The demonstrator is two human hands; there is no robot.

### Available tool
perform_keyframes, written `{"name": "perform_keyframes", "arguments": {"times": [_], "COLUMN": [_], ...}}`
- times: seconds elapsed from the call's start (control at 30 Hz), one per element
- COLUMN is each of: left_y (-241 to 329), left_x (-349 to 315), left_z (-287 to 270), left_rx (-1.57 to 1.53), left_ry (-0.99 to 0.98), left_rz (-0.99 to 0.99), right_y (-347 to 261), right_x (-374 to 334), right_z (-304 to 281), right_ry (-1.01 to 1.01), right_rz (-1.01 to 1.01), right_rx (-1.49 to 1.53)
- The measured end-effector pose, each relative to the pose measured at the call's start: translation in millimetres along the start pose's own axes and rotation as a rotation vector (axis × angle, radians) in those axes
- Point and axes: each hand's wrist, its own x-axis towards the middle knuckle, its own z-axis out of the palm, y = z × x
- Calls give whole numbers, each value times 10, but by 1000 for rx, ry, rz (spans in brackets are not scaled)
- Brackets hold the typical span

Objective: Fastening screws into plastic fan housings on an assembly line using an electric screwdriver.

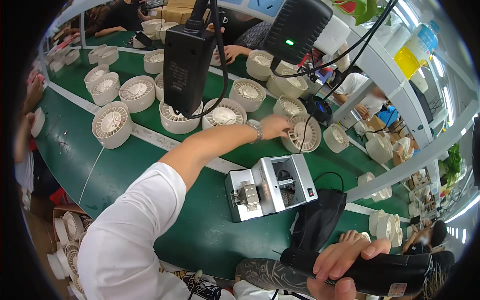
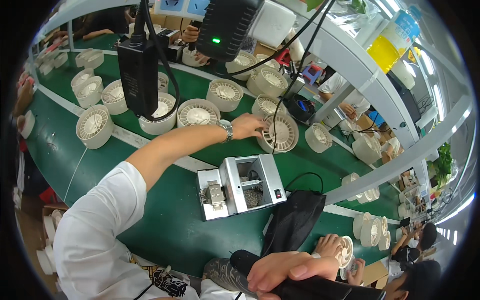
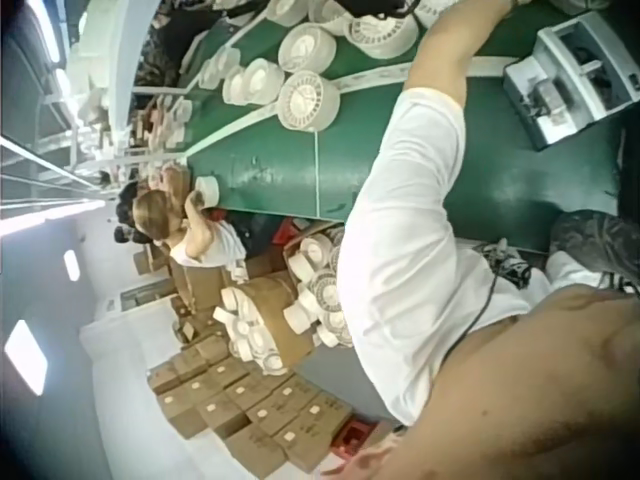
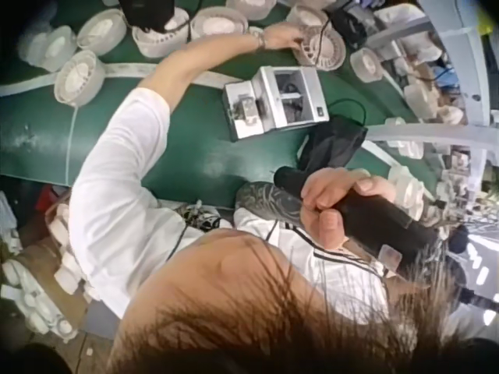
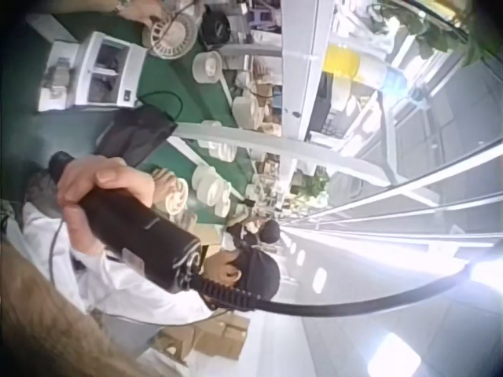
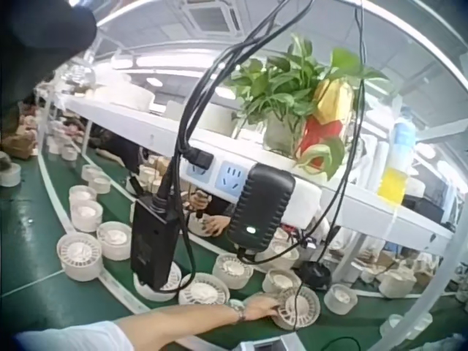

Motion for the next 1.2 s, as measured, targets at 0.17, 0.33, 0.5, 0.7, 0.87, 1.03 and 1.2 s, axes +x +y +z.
{"name": "perform_keyframes", "arguments": {"times": [0.17, 0.33, 0.5, 0.7, 0.87, 1.03, 1.2], "left_y": [99, 188, 91, 1, 158, 398, 567], "left_x": [-130, -252, -388, -427, -325, -514, -1075], "left_z": [-424, -723, -765, -816, -888, -1228, -1835], "left_rx": [64, 237, 150, 138, 175, 190, -55], "left_ry": [79, 87, 140, 179, 110, 183, 291], "left_rz": [112, 130, 230, 270, 197, 50, -182], "right_y": [2, 5, 50, 101, 33, 17, 22], "right_x": [-3, 14, 13, 51, 32, 28, 62], "right_z": [-29, 6, 34, 49, 23, -10, 25], "right_ry": [-34, -41, -39, -61, -55, -31, -26], "right_rz": [-7, 3, -32, -12, -12, 28, 32], "right_rx": [6, -29, -5, -18, -54, -66, -60]}}
